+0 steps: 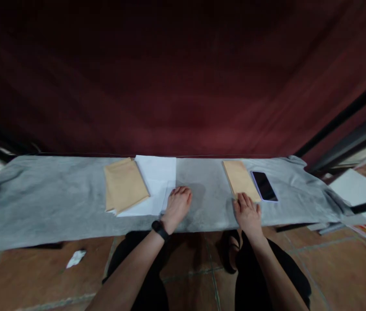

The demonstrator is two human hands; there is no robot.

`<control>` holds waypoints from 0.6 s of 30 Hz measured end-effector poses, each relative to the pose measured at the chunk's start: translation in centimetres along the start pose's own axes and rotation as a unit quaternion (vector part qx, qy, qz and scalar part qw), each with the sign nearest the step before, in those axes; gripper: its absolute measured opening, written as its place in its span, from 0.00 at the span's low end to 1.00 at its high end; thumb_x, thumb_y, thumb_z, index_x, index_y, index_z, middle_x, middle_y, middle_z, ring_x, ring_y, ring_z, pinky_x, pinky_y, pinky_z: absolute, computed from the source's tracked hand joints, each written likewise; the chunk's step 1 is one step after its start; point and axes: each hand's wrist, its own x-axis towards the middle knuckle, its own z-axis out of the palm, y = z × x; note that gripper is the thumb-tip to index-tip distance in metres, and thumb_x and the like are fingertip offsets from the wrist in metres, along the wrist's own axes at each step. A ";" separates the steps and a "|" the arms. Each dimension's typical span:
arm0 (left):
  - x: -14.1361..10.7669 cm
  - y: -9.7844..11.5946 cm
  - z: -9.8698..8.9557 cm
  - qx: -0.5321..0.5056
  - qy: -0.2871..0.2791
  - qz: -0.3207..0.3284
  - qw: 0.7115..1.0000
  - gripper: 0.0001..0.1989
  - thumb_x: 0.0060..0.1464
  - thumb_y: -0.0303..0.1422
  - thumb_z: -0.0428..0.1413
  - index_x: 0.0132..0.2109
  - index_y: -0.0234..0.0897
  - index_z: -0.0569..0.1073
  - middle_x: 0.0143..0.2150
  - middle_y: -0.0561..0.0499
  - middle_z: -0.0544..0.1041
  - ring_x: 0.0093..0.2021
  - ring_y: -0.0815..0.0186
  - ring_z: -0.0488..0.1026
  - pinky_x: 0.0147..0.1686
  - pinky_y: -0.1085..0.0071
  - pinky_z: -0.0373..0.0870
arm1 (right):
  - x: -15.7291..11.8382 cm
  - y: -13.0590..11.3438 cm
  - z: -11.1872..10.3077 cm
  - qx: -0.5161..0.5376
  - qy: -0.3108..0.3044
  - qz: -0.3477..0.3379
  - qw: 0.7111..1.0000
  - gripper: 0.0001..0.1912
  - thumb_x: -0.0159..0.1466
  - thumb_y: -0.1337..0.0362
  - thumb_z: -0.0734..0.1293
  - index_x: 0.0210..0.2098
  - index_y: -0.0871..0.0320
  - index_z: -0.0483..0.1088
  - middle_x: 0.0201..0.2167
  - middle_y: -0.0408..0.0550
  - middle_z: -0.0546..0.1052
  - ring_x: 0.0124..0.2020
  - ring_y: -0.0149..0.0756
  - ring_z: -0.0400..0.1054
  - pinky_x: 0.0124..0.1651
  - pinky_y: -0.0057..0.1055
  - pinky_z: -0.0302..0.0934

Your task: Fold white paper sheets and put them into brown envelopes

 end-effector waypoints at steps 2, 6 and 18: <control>0.0 -1.0 -0.6 0.035 0.016 -0.056 0.998 0.13 0.66 0.31 0.49 0.52 0.34 0.75 0.57 0.41 0.76 0.57 0.56 0.70 0.58 0.59 0.66 | 0.4 0.1 0.4 0.024 0.030 -0.020 0.999 0.27 0.73 0.54 0.52 0.64 0.61 0.65 0.64 0.63 0.68 0.66 0.54 0.60 0.66 0.61 0.48; 0.0 -3.1 -1.1 0.093 0.008 -0.167 0.981 0.21 0.65 0.33 0.51 0.61 0.31 0.69 0.66 0.37 0.67 0.64 0.50 0.64 0.59 0.56 0.65 | 1.6 -0.6 0.9 0.139 0.055 -0.063 0.987 0.26 0.71 0.53 0.54 0.59 0.62 0.69 0.62 0.63 0.70 0.63 0.51 0.64 0.65 0.54 0.57; 0.4 -5.0 -0.9 0.153 -0.046 -0.233 0.959 0.21 0.60 0.19 0.43 0.57 0.20 0.71 0.55 0.26 0.73 0.54 0.50 0.73 0.50 0.59 0.71 | 4.3 -7.2 1.4 0.334 -0.084 -0.112 0.932 0.20 0.68 0.57 0.58 0.51 0.54 0.76 0.55 0.54 0.77 0.57 0.46 0.71 0.61 0.47 0.65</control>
